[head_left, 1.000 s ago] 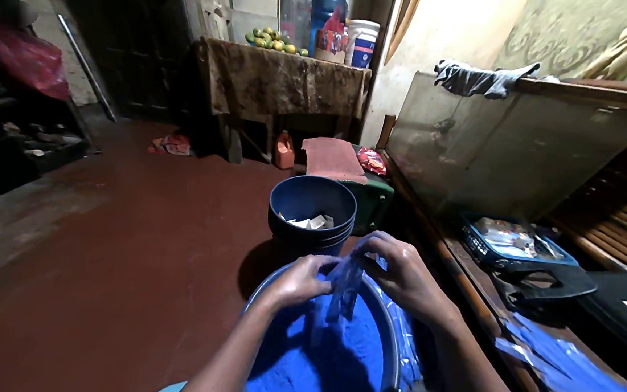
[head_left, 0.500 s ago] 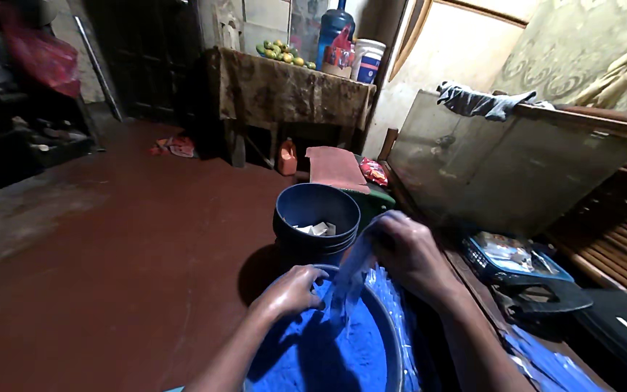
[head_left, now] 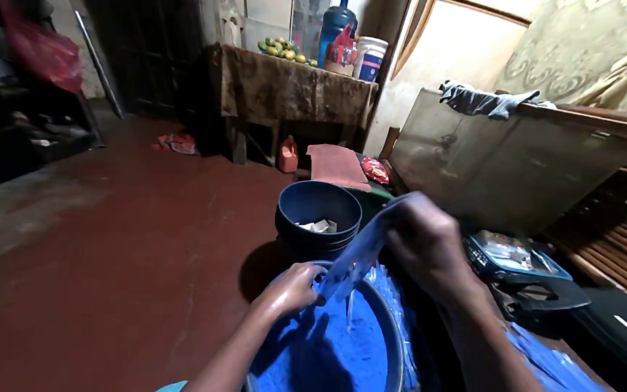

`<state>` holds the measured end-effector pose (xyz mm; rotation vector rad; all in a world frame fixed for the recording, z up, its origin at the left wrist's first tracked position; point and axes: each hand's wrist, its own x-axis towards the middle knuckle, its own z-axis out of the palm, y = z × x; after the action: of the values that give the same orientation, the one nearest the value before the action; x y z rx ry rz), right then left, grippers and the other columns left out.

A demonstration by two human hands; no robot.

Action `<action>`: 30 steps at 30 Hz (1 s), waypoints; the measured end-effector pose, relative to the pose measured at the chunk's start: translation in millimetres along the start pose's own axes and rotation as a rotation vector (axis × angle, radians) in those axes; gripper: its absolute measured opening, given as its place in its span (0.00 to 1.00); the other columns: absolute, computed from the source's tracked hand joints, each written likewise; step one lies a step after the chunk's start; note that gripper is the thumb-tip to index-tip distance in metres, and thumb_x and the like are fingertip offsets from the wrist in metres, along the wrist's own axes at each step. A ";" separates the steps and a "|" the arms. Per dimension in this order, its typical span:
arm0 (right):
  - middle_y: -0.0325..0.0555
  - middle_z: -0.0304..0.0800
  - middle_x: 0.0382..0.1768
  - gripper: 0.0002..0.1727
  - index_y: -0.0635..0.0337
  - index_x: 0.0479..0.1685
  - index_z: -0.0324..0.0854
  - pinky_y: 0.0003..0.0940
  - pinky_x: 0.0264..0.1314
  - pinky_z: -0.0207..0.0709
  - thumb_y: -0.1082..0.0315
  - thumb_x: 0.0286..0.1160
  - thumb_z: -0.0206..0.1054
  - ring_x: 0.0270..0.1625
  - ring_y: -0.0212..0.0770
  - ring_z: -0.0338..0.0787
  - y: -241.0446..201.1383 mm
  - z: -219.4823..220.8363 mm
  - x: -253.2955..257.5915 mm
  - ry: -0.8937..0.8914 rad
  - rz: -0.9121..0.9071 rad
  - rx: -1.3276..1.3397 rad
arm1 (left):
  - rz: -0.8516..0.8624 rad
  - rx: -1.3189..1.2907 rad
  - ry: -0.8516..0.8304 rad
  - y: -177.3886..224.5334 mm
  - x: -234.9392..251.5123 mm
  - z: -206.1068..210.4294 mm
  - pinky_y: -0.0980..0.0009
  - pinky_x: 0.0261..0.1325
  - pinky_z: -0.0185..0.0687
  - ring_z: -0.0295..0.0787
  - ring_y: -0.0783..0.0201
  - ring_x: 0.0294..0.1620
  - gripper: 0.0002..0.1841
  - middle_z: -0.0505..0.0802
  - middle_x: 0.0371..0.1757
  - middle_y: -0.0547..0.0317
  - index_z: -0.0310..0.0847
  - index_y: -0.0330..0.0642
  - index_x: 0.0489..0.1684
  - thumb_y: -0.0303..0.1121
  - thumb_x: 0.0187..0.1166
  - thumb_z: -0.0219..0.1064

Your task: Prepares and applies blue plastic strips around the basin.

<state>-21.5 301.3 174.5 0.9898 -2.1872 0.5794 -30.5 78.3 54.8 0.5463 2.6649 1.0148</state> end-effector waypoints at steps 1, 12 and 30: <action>0.52 0.91 0.42 0.07 0.64 0.41 0.90 0.46 0.51 0.84 0.69 0.72 0.69 0.46 0.46 0.91 4.4 13.2 -7.4 -0.069 0.010 0.030 | -0.004 -0.002 -0.006 -0.1 0.2 -0.1 0.50 0.71 0.78 0.88 0.46 0.63 0.26 0.88 0.67 0.40 0.78 0.34 0.75 0.28 0.75 0.74; 0.46 0.90 0.40 0.07 0.60 0.38 0.89 0.32 0.48 0.82 0.68 0.74 0.66 0.43 0.36 0.88 1.8 18.7 -6.6 -0.099 -0.019 0.088 | 0.089 -0.040 0.084 2.7 2.7 11.5 0.52 0.71 0.78 0.87 0.48 0.63 0.23 0.89 0.65 0.38 0.85 0.31 0.62 0.32 0.70 0.79; 0.41 0.85 0.36 0.04 0.60 0.37 0.87 0.22 0.38 0.79 0.70 0.71 0.68 0.36 0.29 0.84 -3.3 -10.7 7.5 -0.001 -0.010 0.109 | 0.080 -0.259 0.190 10.3 20.1 33.1 0.62 0.62 0.81 0.89 0.63 0.51 0.11 0.94 0.47 0.51 0.93 0.35 0.40 0.34 0.70 0.80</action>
<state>-18.5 302.3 187.6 1.0575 -2.1694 0.7003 -34.5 113.3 35.8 0.5274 2.6268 1.4763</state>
